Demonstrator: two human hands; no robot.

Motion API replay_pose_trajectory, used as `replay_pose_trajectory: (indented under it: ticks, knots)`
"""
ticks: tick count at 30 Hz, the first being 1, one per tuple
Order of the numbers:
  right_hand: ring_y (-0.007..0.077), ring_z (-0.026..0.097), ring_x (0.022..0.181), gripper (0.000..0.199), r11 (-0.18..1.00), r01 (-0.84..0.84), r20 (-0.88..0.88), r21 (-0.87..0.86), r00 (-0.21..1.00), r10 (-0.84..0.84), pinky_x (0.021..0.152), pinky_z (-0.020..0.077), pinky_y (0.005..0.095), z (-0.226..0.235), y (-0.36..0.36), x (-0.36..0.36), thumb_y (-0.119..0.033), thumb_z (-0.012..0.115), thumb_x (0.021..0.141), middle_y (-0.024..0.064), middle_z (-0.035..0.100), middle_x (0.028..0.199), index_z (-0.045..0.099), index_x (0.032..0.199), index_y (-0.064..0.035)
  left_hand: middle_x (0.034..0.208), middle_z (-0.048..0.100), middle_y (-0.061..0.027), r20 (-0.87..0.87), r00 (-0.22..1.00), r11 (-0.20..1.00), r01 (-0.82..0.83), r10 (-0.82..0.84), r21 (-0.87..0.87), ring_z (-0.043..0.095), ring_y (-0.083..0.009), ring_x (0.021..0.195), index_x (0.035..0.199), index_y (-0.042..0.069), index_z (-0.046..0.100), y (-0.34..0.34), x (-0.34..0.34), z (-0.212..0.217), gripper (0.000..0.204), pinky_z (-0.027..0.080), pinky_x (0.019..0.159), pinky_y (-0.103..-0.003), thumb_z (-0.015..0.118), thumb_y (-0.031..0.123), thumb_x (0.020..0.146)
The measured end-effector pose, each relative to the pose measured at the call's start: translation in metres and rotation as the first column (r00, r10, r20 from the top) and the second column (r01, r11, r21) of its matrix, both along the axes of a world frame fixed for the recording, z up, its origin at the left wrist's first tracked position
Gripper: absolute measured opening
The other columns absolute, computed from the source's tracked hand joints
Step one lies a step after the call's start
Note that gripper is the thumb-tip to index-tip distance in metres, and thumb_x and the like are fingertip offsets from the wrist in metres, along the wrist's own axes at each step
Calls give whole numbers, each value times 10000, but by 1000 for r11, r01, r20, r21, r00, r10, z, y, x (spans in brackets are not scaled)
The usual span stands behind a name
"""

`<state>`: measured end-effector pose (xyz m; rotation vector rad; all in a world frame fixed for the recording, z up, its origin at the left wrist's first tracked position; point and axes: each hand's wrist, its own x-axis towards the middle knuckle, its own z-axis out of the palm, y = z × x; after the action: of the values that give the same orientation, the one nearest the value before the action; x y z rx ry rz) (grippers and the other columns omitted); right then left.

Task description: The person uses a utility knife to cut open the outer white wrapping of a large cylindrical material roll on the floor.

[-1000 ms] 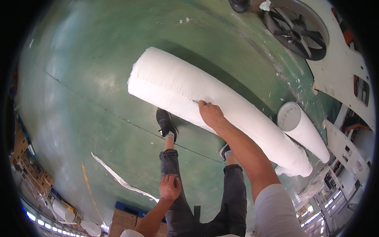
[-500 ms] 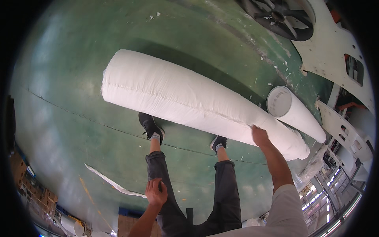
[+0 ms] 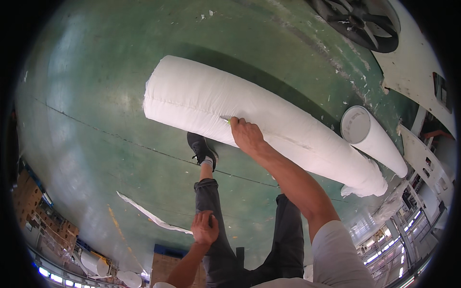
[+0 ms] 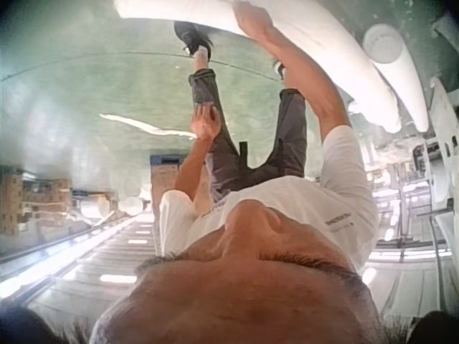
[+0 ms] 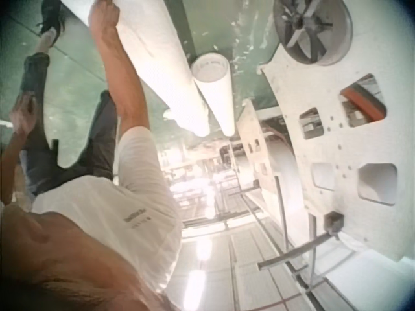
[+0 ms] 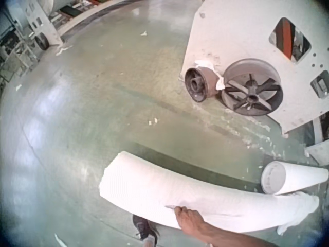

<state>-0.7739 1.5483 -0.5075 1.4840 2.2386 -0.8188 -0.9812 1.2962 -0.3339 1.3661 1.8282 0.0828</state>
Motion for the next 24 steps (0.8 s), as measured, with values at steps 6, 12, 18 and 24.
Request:
replay_pose_trajectory:
  ticks: [6,12,18,24]
  knots:
    - [351,699,679,121,999,33,28,-18,999,-33,592,572,442,1,-11,35,-33,509,868,202,649,830,489,980,9,952,658,-125,1,1000,1000,8,-8,4,624,-371,861,1010,79,623,-4,9,-5,197,516,743,-473,644,75,813]
    - [380,698,739,169,977,81,105,-199,993,-61,645,572,471,11,-54,126,-21,522,854,217,654,878,488,1017,5,986,666,-105,-43,999,999,18,-20,-40,634,-350,878,1015,90,630,-8,21,-2,202,521,762,-456,654,90,814]
    - [374,710,764,168,964,105,295,-246,955,-29,668,584,476,17,-138,290,-58,497,899,222,665,922,490,1058,-6,996,665,-103,-72,994,996,82,-85,-38,631,-351,896,1022,84,631,-10,25,0,209,516,775,-461,652,81,814]
    - [343,715,805,199,919,240,673,-312,739,35,681,583,470,57,-207,429,-70,548,886,189,689,934,506,1076,-27,1018,670,-101,-34,994,994,107,-108,-23,635,-345,905,1025,87,634,-8,22,-2,209,517,779,-463,657,92,817]
